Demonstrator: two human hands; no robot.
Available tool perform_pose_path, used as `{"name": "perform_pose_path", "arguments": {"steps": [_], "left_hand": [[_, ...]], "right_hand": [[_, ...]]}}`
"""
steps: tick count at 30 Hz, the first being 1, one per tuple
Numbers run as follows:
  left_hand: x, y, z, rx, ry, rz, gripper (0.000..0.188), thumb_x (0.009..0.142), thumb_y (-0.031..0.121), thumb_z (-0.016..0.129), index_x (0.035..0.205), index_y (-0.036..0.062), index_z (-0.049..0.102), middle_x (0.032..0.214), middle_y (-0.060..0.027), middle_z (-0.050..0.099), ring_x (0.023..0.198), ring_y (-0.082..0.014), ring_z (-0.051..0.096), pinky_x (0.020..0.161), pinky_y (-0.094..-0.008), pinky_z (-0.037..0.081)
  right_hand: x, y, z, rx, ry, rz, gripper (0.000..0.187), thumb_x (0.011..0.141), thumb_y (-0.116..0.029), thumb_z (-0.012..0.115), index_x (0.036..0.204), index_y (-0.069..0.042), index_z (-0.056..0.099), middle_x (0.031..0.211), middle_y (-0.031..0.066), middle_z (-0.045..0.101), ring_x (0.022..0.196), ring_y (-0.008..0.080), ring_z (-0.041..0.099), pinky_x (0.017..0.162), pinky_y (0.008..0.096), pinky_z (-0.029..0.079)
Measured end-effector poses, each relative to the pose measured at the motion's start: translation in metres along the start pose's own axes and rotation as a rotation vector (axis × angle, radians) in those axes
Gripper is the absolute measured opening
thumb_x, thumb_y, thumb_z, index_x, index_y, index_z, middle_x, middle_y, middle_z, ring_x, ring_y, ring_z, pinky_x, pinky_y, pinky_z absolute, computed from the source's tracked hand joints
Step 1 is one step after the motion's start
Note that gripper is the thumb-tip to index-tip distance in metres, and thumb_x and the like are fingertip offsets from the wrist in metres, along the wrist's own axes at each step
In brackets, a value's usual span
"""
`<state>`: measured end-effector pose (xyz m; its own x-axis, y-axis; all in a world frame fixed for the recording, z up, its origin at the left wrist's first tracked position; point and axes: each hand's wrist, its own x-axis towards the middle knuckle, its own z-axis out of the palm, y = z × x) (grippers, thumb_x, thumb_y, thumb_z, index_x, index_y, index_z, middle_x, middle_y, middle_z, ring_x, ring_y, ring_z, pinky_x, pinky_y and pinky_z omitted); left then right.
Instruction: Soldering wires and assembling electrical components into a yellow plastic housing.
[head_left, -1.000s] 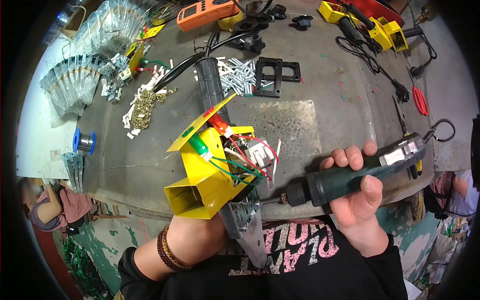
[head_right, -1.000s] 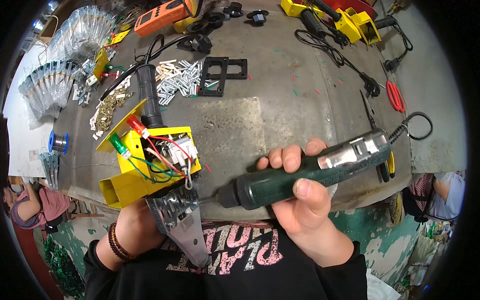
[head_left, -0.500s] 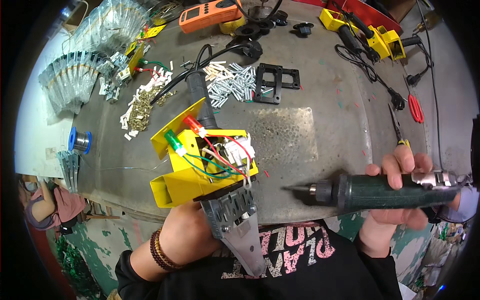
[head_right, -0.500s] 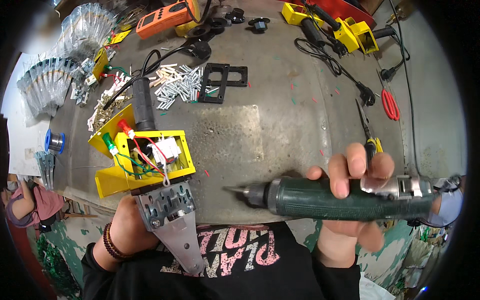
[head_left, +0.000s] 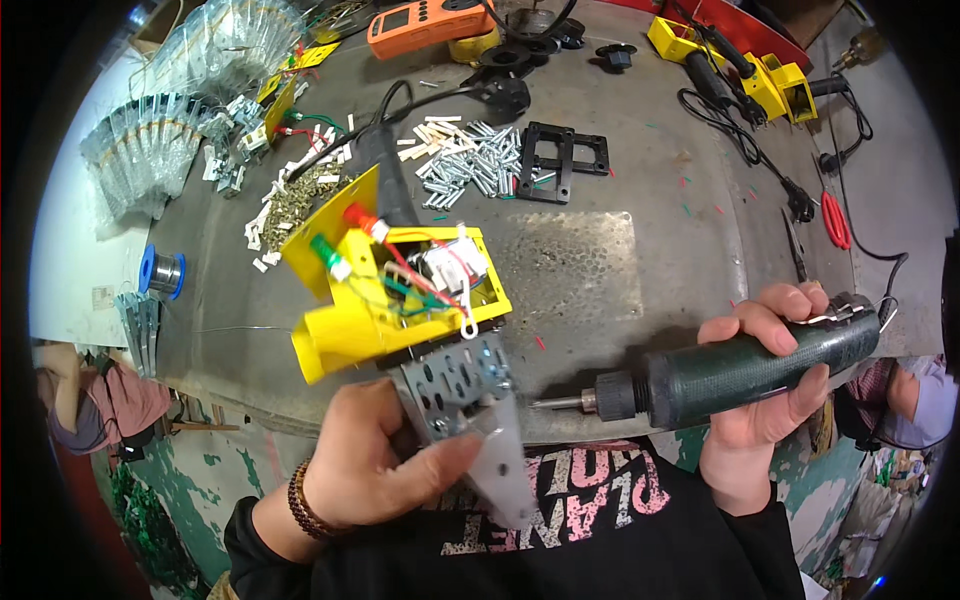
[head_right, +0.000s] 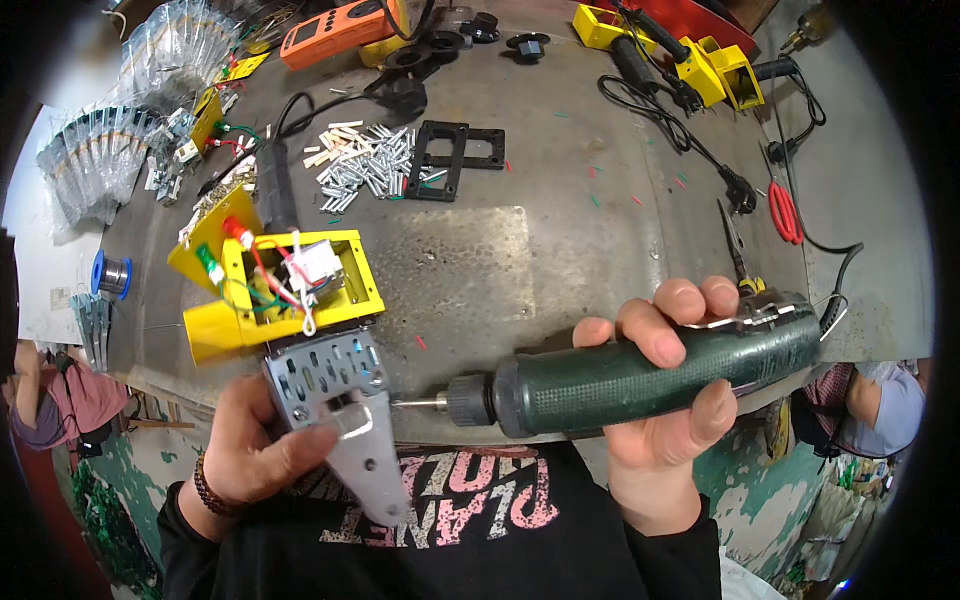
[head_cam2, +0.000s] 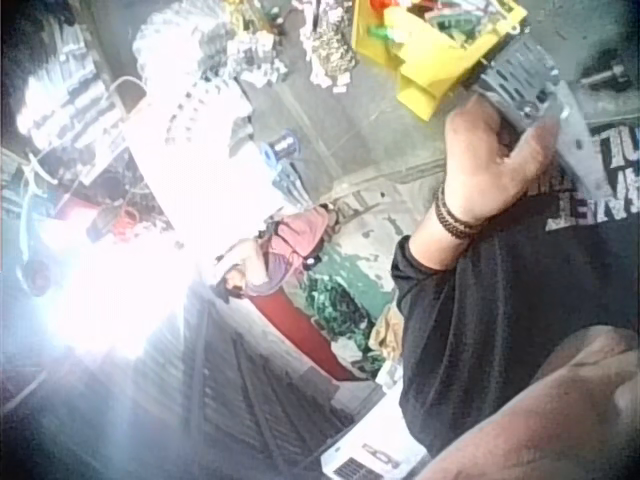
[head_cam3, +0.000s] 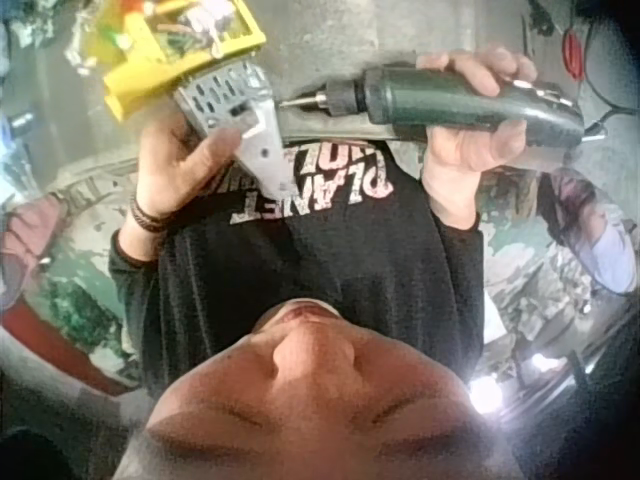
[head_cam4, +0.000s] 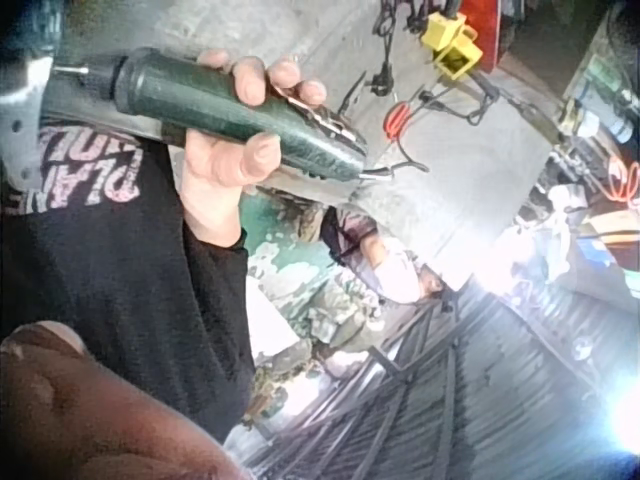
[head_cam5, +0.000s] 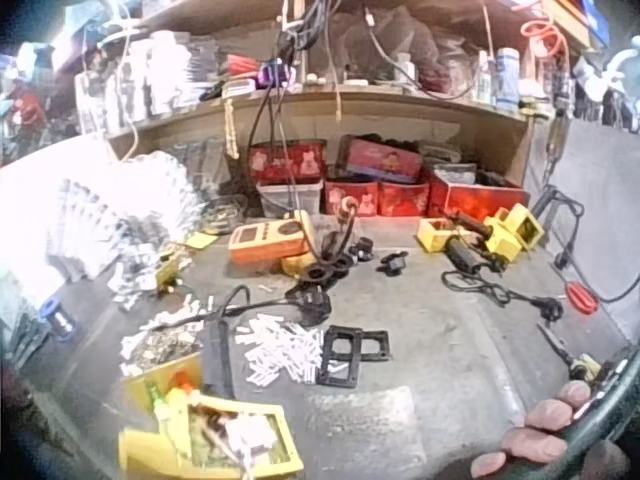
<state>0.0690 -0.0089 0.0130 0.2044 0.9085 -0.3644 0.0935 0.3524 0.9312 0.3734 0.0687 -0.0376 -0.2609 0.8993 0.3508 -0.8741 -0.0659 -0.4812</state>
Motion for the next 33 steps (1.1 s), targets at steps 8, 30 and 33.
{"name": "perform_pose_path", "arguments": {"steps": [8,30,33], "left_hand": [[0.006,-0.005,-0.003,0.589,0.152,0.311,0.024,0.08,0.017,0.077,0.099,0.0039,0.07,0.086,-0.0142,0.066,0.073,-0.0291,0.066,0.065,-0.0359,0.052],[0.003,-0.01,-0.004,0.644,0.093,0.438,0.029,0.081,0.02,0.078,0.102,0.0016,0.07,0.095,-0.0175,0.067,0.086,-0.0371,0.067,0.074,-0.0401,0.053],[0.001,-0.013,-0.006,0.635,0.084,0.424,0.028,0.082,0.02,0.078,0.102,0.0017,0.07,0.095,-0.0175,0.067,0.088,-0.0378,0.066,0.077,-0.0409,0.052]], "right_hand": [[0.001,0.023,0.009,0.018,0.252,0.028,0.058,0.084,-0.018,0.079,0.134,-0.023,0.051,0.13,-0.0013,0.058,0.109,0.0141,0.058,0.111,0.0526,0.04],[0.0,0.038,0.003,0.117,0.35,0.07,0.048,0.086,-0.012,0.075,0.127,-0.018,0.05,0.118,0.0006,0.052,0.105,0.0132,0.058,0.112,0.052,0.037],[-0.002,0.038,0.001,0.102,0.356,0.064,0.047,0.087,-0.011,0.075,0.126,-0.017,0.05,0.118,0.0009,0.052,0.105,0.0136,0.058,0.113,0.0519,0.036]]}}
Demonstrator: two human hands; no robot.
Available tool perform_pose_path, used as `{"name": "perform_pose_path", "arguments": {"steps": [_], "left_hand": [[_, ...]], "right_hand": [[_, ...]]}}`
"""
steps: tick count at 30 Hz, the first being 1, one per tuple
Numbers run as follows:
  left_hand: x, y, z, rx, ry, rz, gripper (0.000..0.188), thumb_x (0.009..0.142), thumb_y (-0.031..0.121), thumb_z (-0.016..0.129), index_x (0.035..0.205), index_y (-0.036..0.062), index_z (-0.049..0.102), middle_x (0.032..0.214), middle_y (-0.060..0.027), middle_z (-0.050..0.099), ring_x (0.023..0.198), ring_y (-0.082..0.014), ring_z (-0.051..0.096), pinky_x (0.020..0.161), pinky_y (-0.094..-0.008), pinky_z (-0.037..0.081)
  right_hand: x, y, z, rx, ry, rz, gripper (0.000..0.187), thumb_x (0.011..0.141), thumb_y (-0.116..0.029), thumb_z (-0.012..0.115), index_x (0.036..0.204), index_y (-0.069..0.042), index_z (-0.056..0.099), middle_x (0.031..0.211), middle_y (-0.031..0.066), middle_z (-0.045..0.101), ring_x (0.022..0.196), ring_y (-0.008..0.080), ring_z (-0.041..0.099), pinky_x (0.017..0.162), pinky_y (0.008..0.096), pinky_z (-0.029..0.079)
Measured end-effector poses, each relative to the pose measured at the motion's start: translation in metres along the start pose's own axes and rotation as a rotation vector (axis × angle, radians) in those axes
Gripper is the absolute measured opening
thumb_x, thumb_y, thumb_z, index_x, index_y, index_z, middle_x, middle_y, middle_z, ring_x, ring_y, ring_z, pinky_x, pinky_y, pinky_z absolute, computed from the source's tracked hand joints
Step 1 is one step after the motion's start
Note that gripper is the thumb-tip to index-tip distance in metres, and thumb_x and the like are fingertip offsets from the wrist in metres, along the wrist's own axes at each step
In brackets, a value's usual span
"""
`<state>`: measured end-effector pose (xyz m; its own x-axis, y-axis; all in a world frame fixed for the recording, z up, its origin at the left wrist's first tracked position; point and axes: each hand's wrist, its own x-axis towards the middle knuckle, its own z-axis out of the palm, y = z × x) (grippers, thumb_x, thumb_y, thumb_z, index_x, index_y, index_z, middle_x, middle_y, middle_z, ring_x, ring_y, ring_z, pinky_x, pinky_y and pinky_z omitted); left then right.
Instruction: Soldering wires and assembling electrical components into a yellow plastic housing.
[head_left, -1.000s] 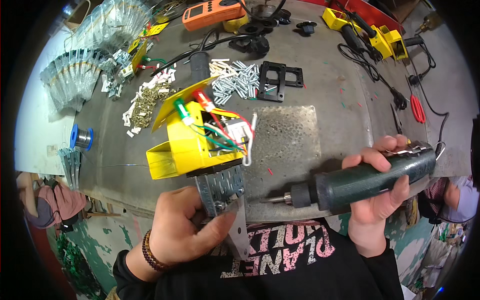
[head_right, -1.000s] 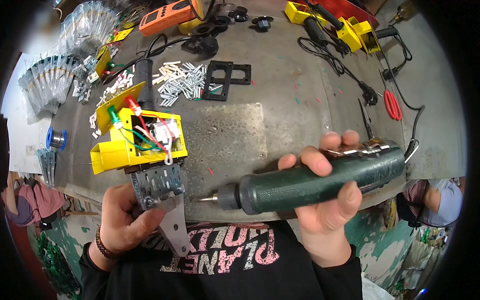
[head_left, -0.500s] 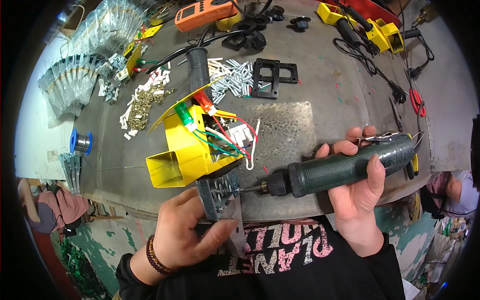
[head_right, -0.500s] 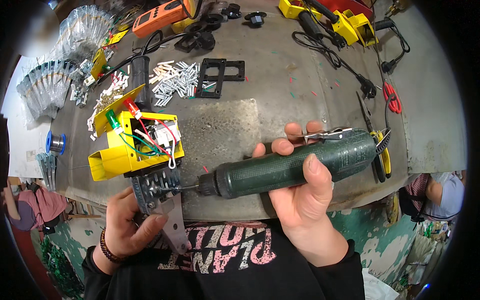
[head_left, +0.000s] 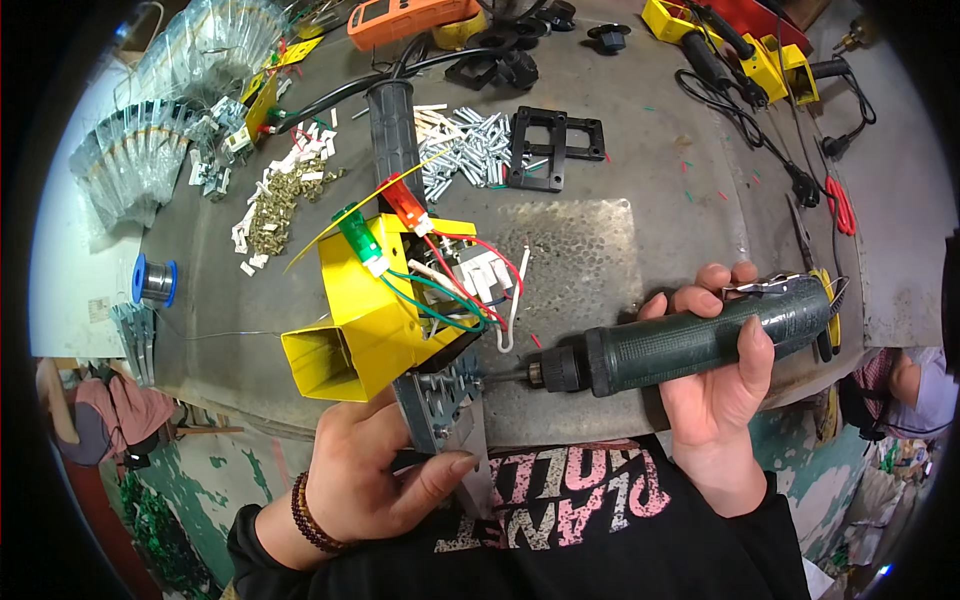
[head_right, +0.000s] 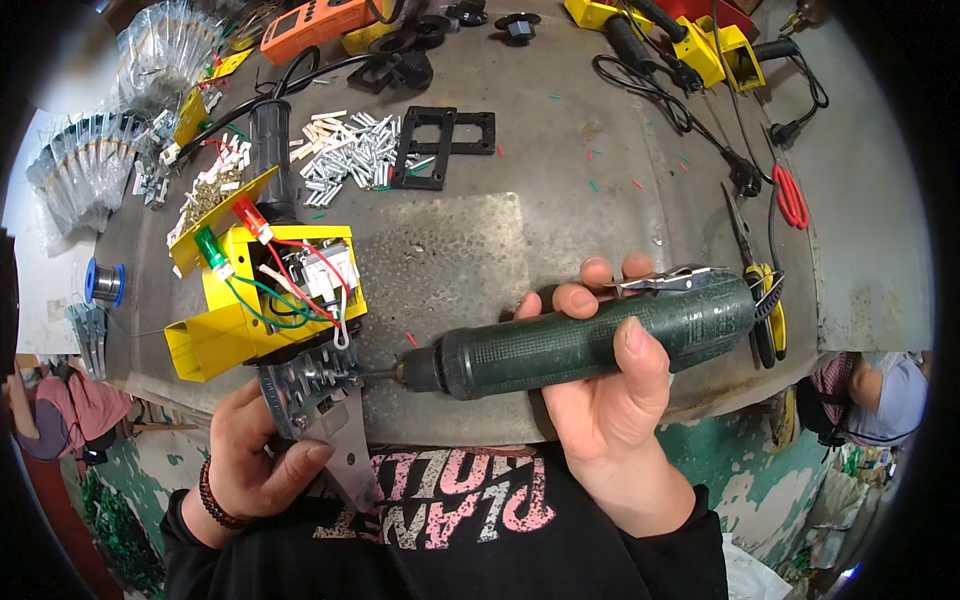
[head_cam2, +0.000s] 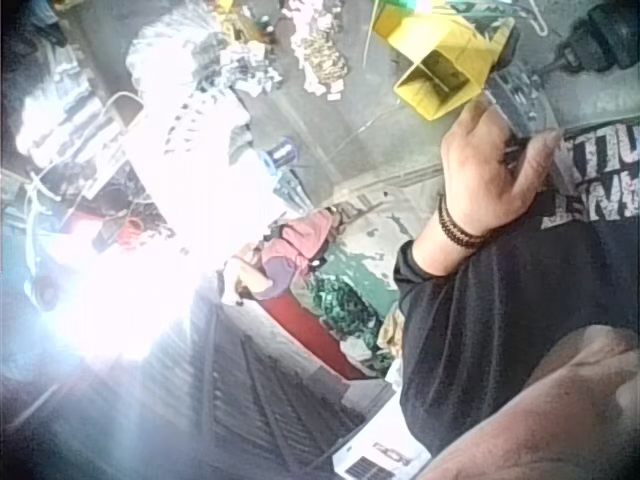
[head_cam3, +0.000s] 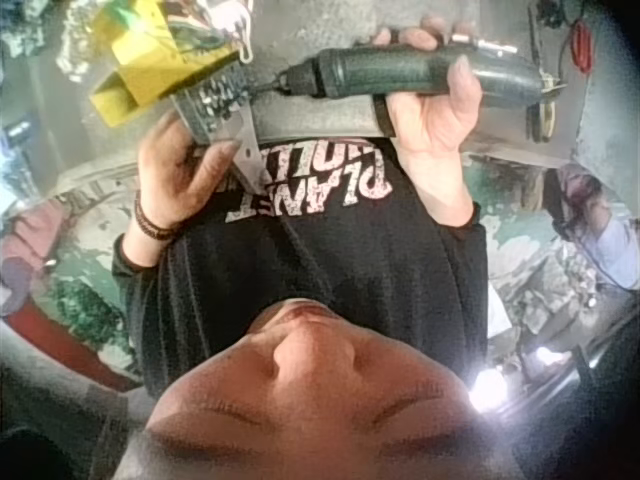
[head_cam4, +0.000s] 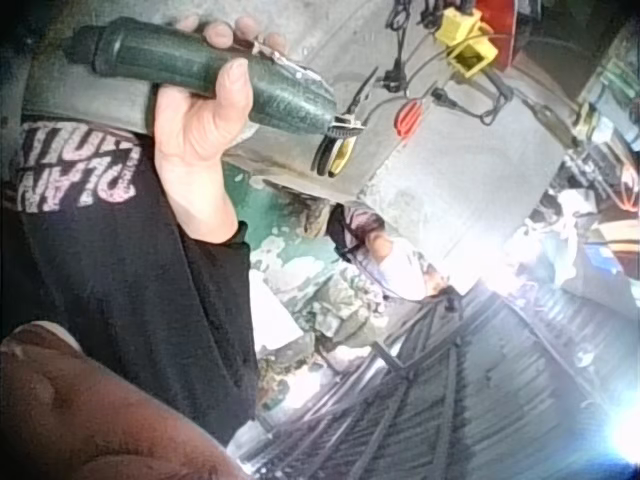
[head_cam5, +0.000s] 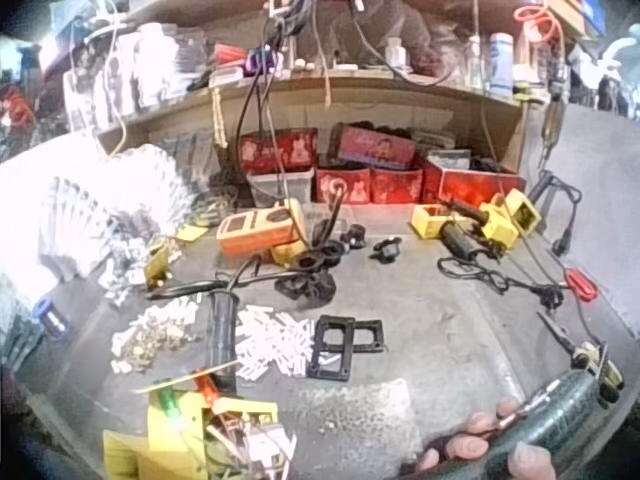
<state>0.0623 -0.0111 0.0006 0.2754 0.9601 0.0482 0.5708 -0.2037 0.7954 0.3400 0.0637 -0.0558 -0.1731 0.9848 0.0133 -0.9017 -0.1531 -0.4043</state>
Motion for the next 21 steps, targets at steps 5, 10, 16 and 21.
{"name": "perform_pose_path", "arguments": {"steps": [5,10,16,21], "left_hand": [[-0.0004,-0.0034,-0.0007,0.001,-0.006,0.025,0.028,0.082,0.02,0.078,0.101,0.0019,0.07,0.094,-0.0172,0.067,0.087,-0.0369,0.066,0.078,-0.0413,0.052],[-0.0002,-0.006,0.0011,0.005,0.012,0.053,0.028,0.082,0.02,0.078,0.101,0.0022,0.07,0.095,-0.0173,0.066,0.087,-0.0371,0.065,0.078,-0.0418,0.052],[-0.0038,-0.0101,-0.0008,-0.012,-0.023,0.043,0.039,0.087,0.033,0.074,0.105,-0.0015,0.069,0.106,-0.0215,0.067,0.093,-0.0392,0.066,0.082,-0.0396,0.051],[-0.0028,-0.0088,-0.0002,-0.014,-0.015,0.047,0.039,0.087,0.033,0.074,0.105,-0.0013,0.069,0.105,-0.0212,0.066,0.093,-0.039,0.065,0.082,-0.0399,0.051]], "right_hand": [[-0.0001,-0.0007,0.0013,0.028,0.006,0.004,0.046,0.087,-0.011,0.074,0.126,-0.017,0.05,0.118,0.0013,0.052,0.106,0.0139,0.058,0.113,0.0518,0.036],[-0.001,0.0011,0.0026,0.021,0.002,0.013,0.046,0.087,-0.01,0.074,0.126,-0.017,0.049,0.118,0.0015,0.052,0.106,0.0141,0.058,0.114,0.0514,0.036],[-0.0017,0.0002,0.0011,-0.02,0.033,0.002,0.047,0.086,-0.012,0.075,0.126,-0.022,0.055,0.12,0.0008,0.055,0.107,0.0141,0.059,0.111,0.0515,0.041],[-0.0034,-0.0023,0.0006,0.003,0.046,0.001,0.047,0.085,-0.013,0.076,0.126,-0.021,0.055,0.119,0.0002,0.055,0.107,0.0134,0.058,0.111,0.0505,0.041]]}}
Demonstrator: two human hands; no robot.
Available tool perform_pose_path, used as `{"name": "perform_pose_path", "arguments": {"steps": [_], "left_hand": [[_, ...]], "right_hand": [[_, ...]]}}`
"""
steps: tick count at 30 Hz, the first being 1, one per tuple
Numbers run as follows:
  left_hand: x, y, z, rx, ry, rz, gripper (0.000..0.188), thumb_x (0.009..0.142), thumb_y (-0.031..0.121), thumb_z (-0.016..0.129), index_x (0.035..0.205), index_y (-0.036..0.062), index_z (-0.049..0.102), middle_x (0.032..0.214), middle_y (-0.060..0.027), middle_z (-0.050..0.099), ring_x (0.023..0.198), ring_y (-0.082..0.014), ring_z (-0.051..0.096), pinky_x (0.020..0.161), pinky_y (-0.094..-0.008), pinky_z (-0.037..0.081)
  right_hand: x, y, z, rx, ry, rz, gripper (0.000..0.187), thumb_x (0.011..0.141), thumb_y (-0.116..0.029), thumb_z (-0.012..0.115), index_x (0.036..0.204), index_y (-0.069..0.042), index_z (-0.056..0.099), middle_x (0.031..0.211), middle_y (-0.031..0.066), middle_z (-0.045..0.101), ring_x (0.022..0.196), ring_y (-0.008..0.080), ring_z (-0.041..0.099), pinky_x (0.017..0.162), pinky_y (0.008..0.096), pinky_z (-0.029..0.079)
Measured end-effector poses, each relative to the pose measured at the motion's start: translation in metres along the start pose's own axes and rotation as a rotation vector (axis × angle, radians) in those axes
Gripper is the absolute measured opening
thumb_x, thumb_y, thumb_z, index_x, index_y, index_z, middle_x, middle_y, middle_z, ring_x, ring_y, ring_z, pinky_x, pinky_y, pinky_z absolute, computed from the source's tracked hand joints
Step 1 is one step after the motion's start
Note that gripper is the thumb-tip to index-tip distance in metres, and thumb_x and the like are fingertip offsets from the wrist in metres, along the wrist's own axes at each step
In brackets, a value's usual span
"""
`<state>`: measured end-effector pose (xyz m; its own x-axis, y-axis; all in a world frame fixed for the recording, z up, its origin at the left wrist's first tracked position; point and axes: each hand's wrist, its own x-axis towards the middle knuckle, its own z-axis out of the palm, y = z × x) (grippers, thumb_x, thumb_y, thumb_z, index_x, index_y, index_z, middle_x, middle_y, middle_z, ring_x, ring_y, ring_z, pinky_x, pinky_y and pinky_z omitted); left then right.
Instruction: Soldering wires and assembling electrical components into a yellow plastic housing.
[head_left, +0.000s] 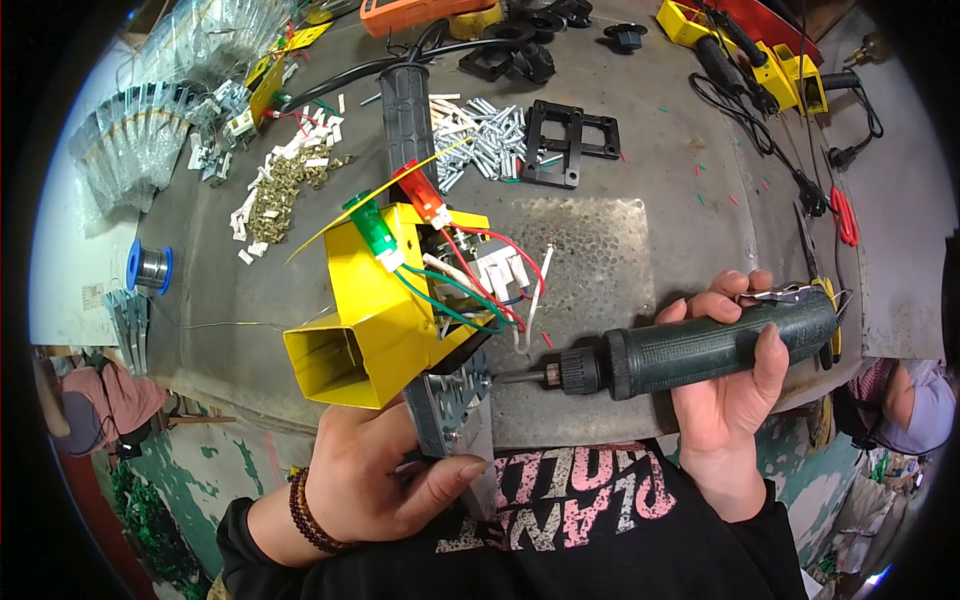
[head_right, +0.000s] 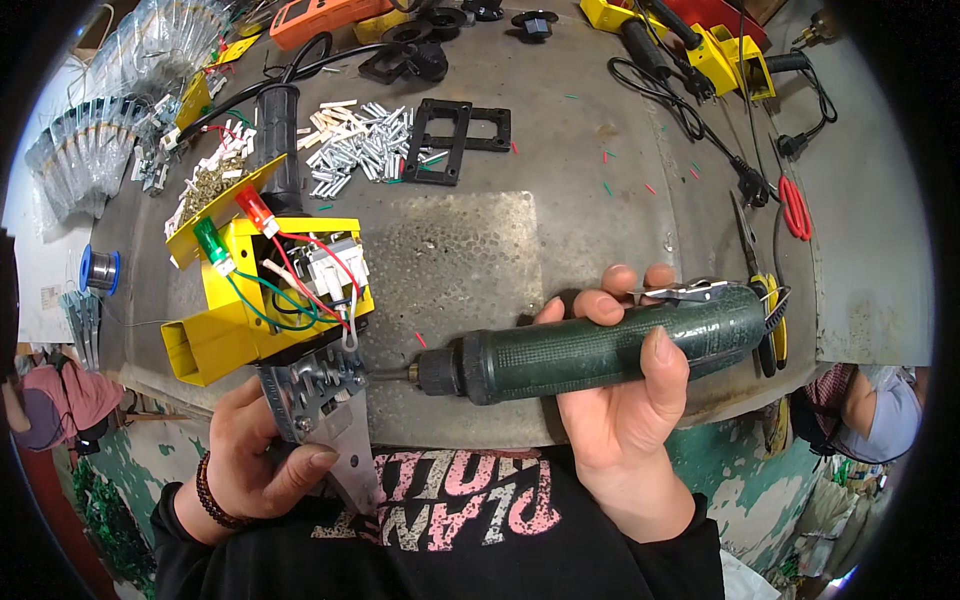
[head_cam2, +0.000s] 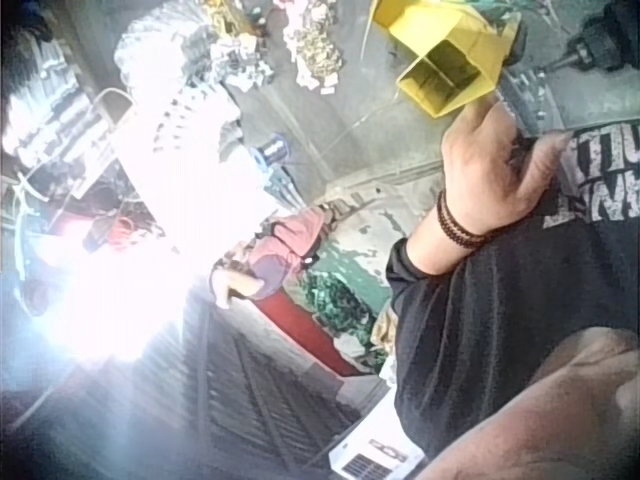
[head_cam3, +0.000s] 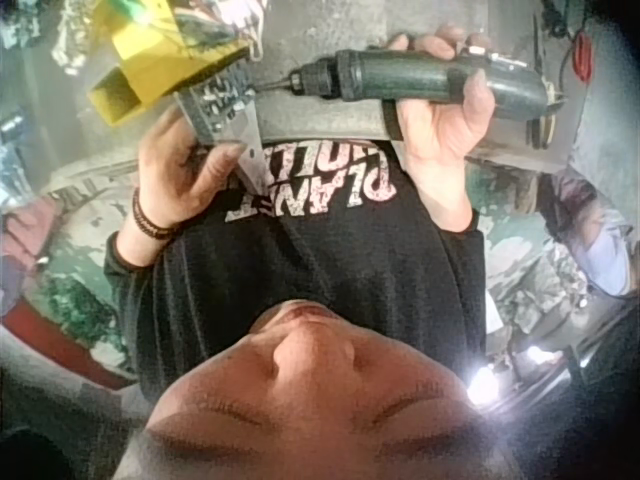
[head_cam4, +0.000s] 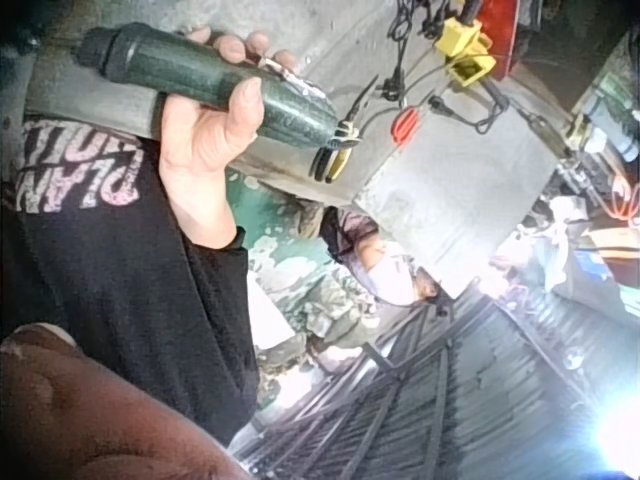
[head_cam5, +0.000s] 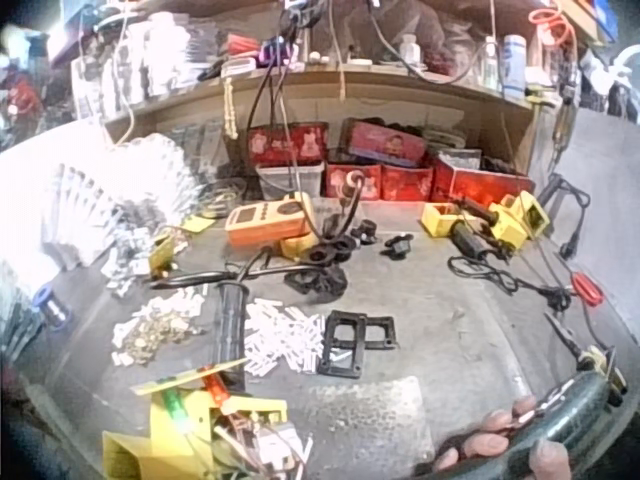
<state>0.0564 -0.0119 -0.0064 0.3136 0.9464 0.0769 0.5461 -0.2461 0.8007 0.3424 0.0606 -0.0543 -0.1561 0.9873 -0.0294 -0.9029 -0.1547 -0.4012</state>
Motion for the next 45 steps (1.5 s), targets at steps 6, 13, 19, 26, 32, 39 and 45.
{"name": "perform_pose_path", "arguments": {"steps": [6,13,19,26,32,39,45], "left_hand": [[0.0,0.001,0.0,0.003,-0.007,-0.013,0.039,0.087,0.034,0.073,0.105,-0.0005,0.069,0.105,-0.021,0.066,0.094,-0.0397,0.065,0.083,-0.0408,0.051],[0.001,0.0,0.0,0.009,-0.022,-0.005,0.039,0.087,0.034,0.072,0.106,-0.0005,0.069,0.107,-0.0213,0.066,0.096,-0.0404,0.064,0.084,-0.0409,0.051],[-0.001,-0.003,-0.003,0.0,-0.043,0.002,0.038,0.089,0.032,0.068,0.108,-0.0018,0.067,0.109,-0.0214,0.065,0.099,-0.0408,0.064,0.086,-0.0409,0.05],[0.003,-0.015,-0.014,-0.22,-0.047,-0.188,0.032,0.083,0.01,0.069,0.113,-0.0007,0.068,0.105,-0.0179,0.068,0.098,-0.0384,0.066,0.086,-0.0395,0.051],[0.001,-0.033,0.013,0.537,0.04,0.101,0.027,0.073,0.007,0.074,0.101,0.0068,0.073,0.102,-0.0076,0.072,0.094,-0.0264,0.07,0.081,-0.0389,0.055],[-0.002,-0.041,0.01,0.683,-0.009,0.083,0.027,0.077,0.013,0.073,0.104,0.0109,0.074,0.109,-0.0062,0.072,0.1,-0.0251,0.068,0.087,-0.0374,0.053],[0.008,-0.037,-0.001,0.376,-0.051,0.065,0.038,0.076,0.0,0.068,0.114,0.0051,0.067,0.118,-0.0119,0.065,0.108,-0.035,0.063,0.09,-0.0418,0.051]], "right_hand": [[0.0,0.003,0.0,0.005,-0.007,0.019,0.046,0.085,-0.012,0.076,0.124,-0.021,0.055,0.118,0.0,0.055,0.107,0.0134,0.058,0.112,0.0501,0.041],[-0.002,0.005,-0.002,-0.001,-0.015,0.024,0.046,0.084,-0.009,0.075,0.124,-0.022,0.055,0.115,0.0,0.057,0.107,0.0135,0.057,0.113,0.0476,0.04],[-0.003,0.005,-0.005,-0.006,-0.068,0.023,0.047,0.085,-0.01,0.074,0.126,-0.022,0.056,0.117,0.0002,0.056,0.108,0.0133,0.056,0.114,0.0456,0.039],[0.0,0.004,-0.008,-0.032,-0.084,0.029,0.049,0.084,-0.014,0.077,0.128,-0.021,0.057,0.124,0.002,0.052,0.109,0.0132,0.055,0.113,0.0446,0.039],[-0.006,0.004,-0.005,-0.022,-0.005,0.041,0.046,0.084,-0.013,0.077,0.125,-0.021,0.059,0.12,0.0018,0.052,0.109,0.0135,0.055,0.113,0.0425,0.04],[-0.007,0.005,-0.004,-0.019,0.011,0.054,0.046,0.084,-0.013,0.078,0.124,-0.021,0.058,0.119,0.0016,0.052,0.111,0.0136,0.055,0.113,0.0419,0.04],[-0.005,0.004,-0.005,-0.019,-0.028,0.06,0.045,0.083,-0.013,0.078,0.123,-0.021,0.058,0.121,0.0016,0.051,0.11,0.0133,0.055,0.115,0.0422,0.038]]}}
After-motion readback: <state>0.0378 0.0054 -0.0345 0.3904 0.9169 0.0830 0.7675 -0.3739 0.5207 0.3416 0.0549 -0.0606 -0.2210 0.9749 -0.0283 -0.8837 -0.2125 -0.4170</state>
